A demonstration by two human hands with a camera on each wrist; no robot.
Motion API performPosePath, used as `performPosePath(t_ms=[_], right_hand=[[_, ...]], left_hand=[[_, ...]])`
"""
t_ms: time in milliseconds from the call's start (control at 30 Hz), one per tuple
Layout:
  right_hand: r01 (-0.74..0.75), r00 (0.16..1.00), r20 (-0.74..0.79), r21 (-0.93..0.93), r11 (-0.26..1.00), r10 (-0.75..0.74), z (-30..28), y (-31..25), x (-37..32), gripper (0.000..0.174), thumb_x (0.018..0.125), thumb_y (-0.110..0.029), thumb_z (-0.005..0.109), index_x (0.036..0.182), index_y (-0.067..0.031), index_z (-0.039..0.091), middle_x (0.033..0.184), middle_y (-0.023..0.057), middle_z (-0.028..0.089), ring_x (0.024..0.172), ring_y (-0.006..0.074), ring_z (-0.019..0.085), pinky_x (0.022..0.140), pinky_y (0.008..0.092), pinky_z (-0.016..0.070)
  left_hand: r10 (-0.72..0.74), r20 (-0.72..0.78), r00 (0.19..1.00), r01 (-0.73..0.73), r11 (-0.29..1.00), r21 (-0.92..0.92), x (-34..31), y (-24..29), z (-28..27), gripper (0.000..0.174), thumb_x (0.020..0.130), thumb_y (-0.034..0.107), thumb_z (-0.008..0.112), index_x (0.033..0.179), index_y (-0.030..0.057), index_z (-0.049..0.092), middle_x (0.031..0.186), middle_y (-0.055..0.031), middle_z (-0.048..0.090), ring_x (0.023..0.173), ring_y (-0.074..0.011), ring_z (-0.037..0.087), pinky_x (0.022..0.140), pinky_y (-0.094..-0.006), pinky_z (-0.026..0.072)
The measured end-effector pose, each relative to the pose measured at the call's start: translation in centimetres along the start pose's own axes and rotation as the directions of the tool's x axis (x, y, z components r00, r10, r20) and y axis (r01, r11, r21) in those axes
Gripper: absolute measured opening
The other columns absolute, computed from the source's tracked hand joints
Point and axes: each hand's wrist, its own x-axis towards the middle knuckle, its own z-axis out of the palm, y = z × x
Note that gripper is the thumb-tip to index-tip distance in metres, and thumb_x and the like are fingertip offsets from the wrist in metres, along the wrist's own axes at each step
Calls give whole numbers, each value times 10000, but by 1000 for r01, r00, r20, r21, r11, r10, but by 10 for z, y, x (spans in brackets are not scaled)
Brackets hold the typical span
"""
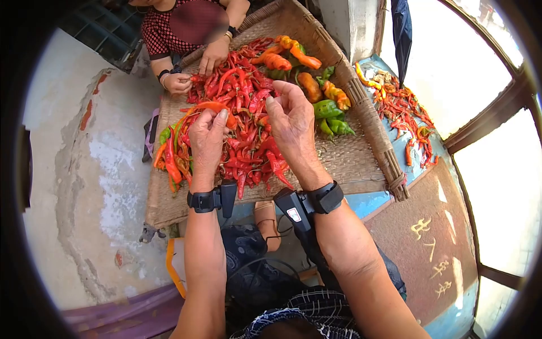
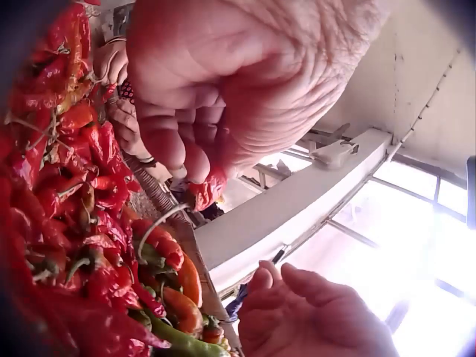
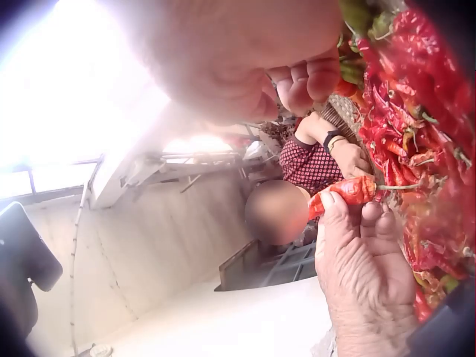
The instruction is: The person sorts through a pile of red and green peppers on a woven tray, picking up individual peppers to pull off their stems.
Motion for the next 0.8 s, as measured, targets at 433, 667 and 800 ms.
performPosePath(t_ms=[433,667,800], right_hand=[[-38,998,56,-17,999,39,6,-3,3,294,885,-69,576,1154,41,537,699,-34,477,627,44,430,556,212,391],[-61,994,86,-12,998,61,8,-6,0,305,895,-74,564,1176,38,523,702,-37,465,622,45,425,547,206,380],[-47,996,73,-26,999,49,9,-5,-3,283,896,-72,556,1159,30,534,688,-39,463,609,48,422,537,212,381]], left_hand=[[-359,-79,930,311,883,-351,28,-32,-45,562,919,251,590,1343,-71,412,1123,-169,611,889,-173,636,721,-275,520],[-159,-29,987,146,797,586,2,-69,-34,672,808,470,639,1285,21,492,1175,-241,554,1081,-383,548,908,-446,439],[-416,-38,909,360,735,575,3,-45,-8,968,735,522,688,1460,83,219,1287,-291,433,1115,-436,512,923,-463,439]])
